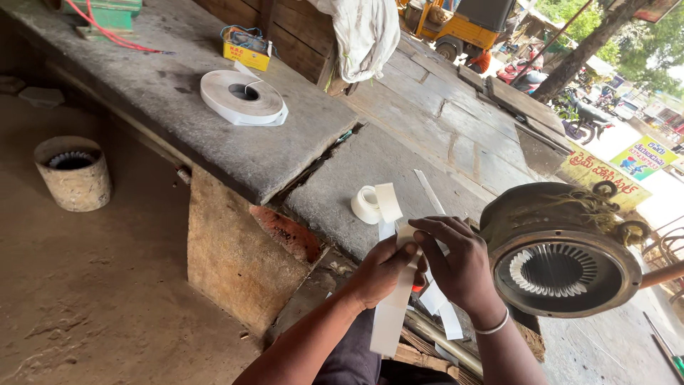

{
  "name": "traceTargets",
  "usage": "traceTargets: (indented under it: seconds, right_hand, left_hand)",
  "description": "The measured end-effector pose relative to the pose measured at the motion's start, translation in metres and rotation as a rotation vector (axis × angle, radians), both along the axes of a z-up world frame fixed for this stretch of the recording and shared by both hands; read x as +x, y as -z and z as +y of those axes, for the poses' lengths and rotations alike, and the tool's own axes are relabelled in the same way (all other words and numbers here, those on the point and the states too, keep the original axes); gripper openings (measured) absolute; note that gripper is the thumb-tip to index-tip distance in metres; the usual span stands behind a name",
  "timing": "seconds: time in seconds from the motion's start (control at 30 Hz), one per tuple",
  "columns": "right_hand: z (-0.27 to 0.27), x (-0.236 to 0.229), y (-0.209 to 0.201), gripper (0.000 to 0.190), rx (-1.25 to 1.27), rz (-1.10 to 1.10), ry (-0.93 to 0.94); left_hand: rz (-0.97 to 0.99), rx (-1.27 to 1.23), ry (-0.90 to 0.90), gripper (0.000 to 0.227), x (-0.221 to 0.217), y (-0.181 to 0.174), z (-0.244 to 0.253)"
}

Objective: The person cuts strips of white insulating tape using scissors and inserts them into the slots of a motor stator. The person repeatedly cuts tape and places it into the stator slots to insulate the windings.

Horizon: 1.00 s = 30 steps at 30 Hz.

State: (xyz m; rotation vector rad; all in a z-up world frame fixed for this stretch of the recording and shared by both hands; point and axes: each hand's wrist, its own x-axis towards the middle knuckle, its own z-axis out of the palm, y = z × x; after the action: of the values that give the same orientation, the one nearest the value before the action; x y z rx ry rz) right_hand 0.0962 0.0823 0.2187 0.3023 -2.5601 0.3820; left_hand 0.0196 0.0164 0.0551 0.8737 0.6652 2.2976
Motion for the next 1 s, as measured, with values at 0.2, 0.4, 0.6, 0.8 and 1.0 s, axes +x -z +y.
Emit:
traceTargets:
  seconds: [0.2, 0.4, 0.6, 0.8, 1.0]
  right_hand:
    - [0.022, 0.006, 0.04, 0.042, -0.322, 0.0, -0.073]
    - [0.038, 0.01, 0.124, 0.015, -0.992, -0.246, 0.025]
    - [0.047, -0.002, 0.11, 0.012, -0.939, -0.28, 0.03]
    - [0.042, -0.015, 0.046, 0.011, -0.759, -0.353, -0.194]
    - [0.065, -0.013, 0.027, 0.01, -0.446, -0.037, -0.416]
  left_hand:
    - [0.095, -0.025, -0.209, 0.035, -0.005, -0.009, -0.009]
    - [-0.229, 0.344, -0.325, 0.037, -0.015, -0.017, -0.026]
    - [-0.203, 0.343, -0.389, 0.047, -0.011, -0.029, -0.037]
    - [0.331, -0.147, -0.43, 0.041, -0.022, -0.02, -0.058]
    - [0.241, -0.023, -0.561, 0.032, -0.029, -0.015, -0.064]
